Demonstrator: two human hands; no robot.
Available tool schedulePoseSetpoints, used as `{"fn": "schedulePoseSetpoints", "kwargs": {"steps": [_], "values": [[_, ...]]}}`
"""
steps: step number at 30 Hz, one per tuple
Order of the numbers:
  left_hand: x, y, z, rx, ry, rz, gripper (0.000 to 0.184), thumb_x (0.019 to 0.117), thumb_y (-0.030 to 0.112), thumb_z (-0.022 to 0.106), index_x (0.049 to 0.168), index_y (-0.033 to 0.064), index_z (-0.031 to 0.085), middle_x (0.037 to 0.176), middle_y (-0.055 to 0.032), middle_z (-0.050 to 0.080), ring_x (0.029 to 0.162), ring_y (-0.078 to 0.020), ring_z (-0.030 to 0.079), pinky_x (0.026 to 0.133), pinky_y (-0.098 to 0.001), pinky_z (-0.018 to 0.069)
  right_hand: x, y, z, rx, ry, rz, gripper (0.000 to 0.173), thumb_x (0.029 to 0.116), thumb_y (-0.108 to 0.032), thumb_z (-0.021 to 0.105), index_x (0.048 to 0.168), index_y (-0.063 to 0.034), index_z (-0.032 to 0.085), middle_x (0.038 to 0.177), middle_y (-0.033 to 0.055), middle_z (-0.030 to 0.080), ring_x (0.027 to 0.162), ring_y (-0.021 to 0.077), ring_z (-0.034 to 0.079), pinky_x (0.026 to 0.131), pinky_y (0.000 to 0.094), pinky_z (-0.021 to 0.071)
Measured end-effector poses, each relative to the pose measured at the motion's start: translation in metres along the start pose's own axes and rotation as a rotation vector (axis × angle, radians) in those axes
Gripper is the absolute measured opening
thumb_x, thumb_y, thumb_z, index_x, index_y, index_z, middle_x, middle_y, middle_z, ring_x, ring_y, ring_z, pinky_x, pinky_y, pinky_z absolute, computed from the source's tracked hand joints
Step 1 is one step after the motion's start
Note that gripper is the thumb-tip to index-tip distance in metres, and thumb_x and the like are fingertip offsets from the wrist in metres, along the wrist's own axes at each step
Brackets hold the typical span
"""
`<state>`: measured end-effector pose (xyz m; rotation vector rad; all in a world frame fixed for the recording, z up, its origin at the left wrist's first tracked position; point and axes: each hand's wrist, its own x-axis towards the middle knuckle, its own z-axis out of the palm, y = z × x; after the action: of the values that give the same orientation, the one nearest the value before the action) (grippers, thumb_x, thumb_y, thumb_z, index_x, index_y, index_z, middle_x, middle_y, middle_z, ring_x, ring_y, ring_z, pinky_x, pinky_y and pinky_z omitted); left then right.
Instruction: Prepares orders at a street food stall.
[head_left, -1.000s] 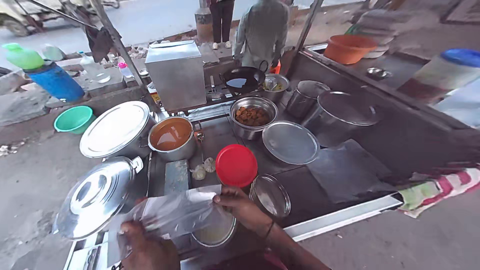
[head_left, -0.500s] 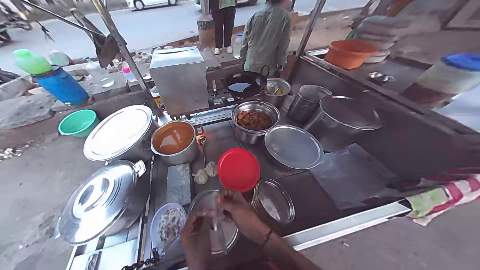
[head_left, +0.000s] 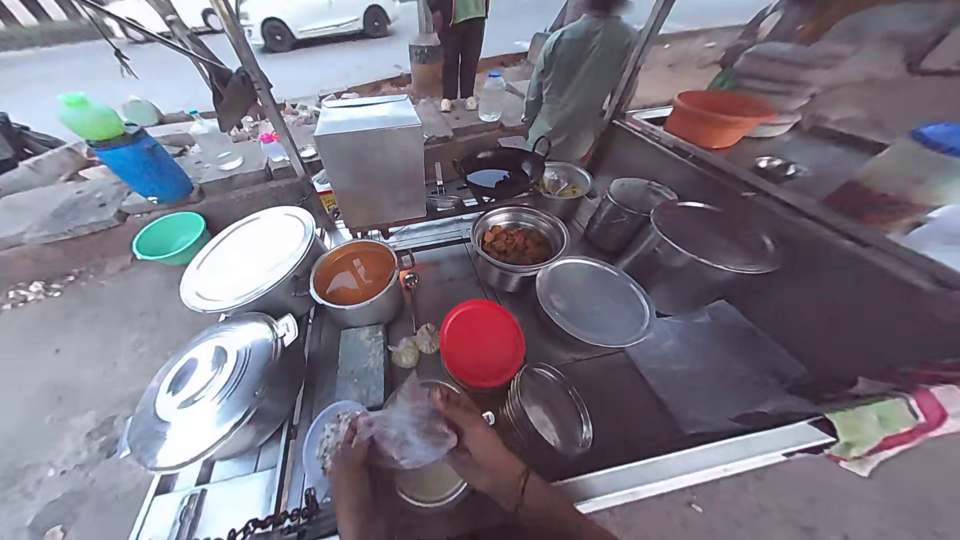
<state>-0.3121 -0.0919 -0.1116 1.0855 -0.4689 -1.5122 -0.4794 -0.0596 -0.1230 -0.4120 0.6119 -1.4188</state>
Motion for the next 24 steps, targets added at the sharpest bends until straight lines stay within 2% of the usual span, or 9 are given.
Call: {"fn": "schedulePoseSetpoints", "kwargs": {"steps": [4,6,8,11,13,16,17,21,24], "values": [[0.0,0.011,0.001,-0.092,0.044,-0.069,0.026,0.1045,0.018,0.04,0.099,0.0113,0.065,0.072,-0.0007,0.068,0.06,-0.0097,0.066,0.055,-0.0296,0.0582,0.001,-0.012,-0.004,-0.734,-0.236,-0.322,0.016,0.0991,-0.009,0.065,0.114,-0.0038,0.066,0.1,0.0065,0.068,0.078,0.0103,0.062,0.067,0.0262,0.0536],[0.003,0.015,-0.004,0.015,-0.077,-0.009,0.02,0.0981,0.01,0.048,0.108,0.0105,0.065,0.077,-0.0022,0.069,0.061,-0.0103,0.066,0.053,-0.0289,0.0577,0.004,-0.024,-0.003,-1.484,-0.23,-0.527,0.021,0.0977,-0.015,0.064,0.113,-0.0206,0.077,0.104,0.0036,0.07,0.087,0.0159,0.068,0.074,0.0376,0.0596],[0.005,0.015,-0.008,0.22,-0.221,0.094,0.041,0.0824,-0.001,0.069,0.122,0.0073,0.061,0.092,-0.0083,0.072,0.07,-0.0149,0.068,0.058,-0.0322,0.0588,0.01,-0.031,-0.002,-1.834,-0.124,-0.529,0.02,0.0969,-0.021,0.065,0.113,-0.0247,0.077,0.111,0.0107,0.071,0.091,0.0279,0.072,0.073,0.0514,0.0623],[0.01,0.008,-0.005,0.644,-0.303,0.435,0.031,0.0796,0.003,0.078,0.106,-0.0031,0.063,0.098,-0.012,0.067,0.086,-0.0196,0.067,0.073,-0.0358,0.06,0.026,-0.051,0.007,-1.95,-0.091,-0.332,0.034,0.1017,-0.042,0.059,0.123,-0.0193,0.073,0.124,0.0173,0.068,0.097,0.034,0.071,0.079,0.0544,0.0603],[0.017,0.01,-0.011,0.965,-0.252,0.742,0.002,0.0869,0.004,0.068,0.086,0.0039,0.07,0.101,-0.0088,0.068,0.095,-0.0193,0.067,0.082,-0.0389,0.0588,0.028,-0.053,0.018,-2.005,-0.154,-0.264,0.032,0.0999,-0.031,0.062,0.127,-0.0153,0.071,0.123,0.0199,0.066,0.093,0.0363,0.07,0.075,0.0553,0.059],[0.026,0.028,-0.004,1.4,-0.107,1.01,0.022,0.0913,0.007,0.066,0.086,0.024,0.079,0.13,0.0006,0.066,0.124,-0.0252,0.054,0.102,-0.0493,0.0443,0.04,-0.057,0.026,-2.075,-0.169,-0.396,0.028,0.0932,-0.015,0.067,0.12,-0.0143,0.075,0.103,0.0178,0.066,0.074,0.0351,0.067,0.059,0.0541,0.055],[0.029,0.032,-0.002,1.504,-0.077,1.036,0.025,0.0929,0.011,0.064,0.096,0.0289,0.081,0.137,0.0022,0.063,0.126,-0.0272,0.052,0.101,-0.0521,0.0398,0.044,-0.063,0.028,-2.04,-0.172,-0.432,0.03,0.0917,-0.012,0.068,0.12,-0.0151,0.075,0.1,0.0162,0.066,0.072,0.033,0.066,0.057,0.0524,0.0541],[0.034,0.037,-0.021,1.634,0.023,0.861,0.033,0.0943,0.005,0.057,0.119,0.0174,0.076,0.133,-0.0022,0.068,0.1,-0.0244,0.072,0.075,-0.0483,0.0603,0.063,-0.072,0.001,-1.371,-0.407,-0.32,0.025,0.0968,-0.016,0.07,0.121,-0.0142,0.074,0.122,0.0062,0.063,0.097,0.0161,0.067,0.079,0.034,0.0639],[0.039,0.046,-0.043,1.688,0.027,0.645,0.039,0.0947,0.003,0.056,0.126,0.0174,0.073,0.148,0.0029,0.059,0.1,-0.028,0.074,0.076,-0.0554,0.06,0.077,-0.037,-0.067,-1.785,-0.407,-0.124,0.026,0.0999,-0.026,0.064,0.119,-0.0112,0.073,0.131,0.0145,0.064,0.123,0.0294,0.061,0.102,0.0482,0.0527]]}}
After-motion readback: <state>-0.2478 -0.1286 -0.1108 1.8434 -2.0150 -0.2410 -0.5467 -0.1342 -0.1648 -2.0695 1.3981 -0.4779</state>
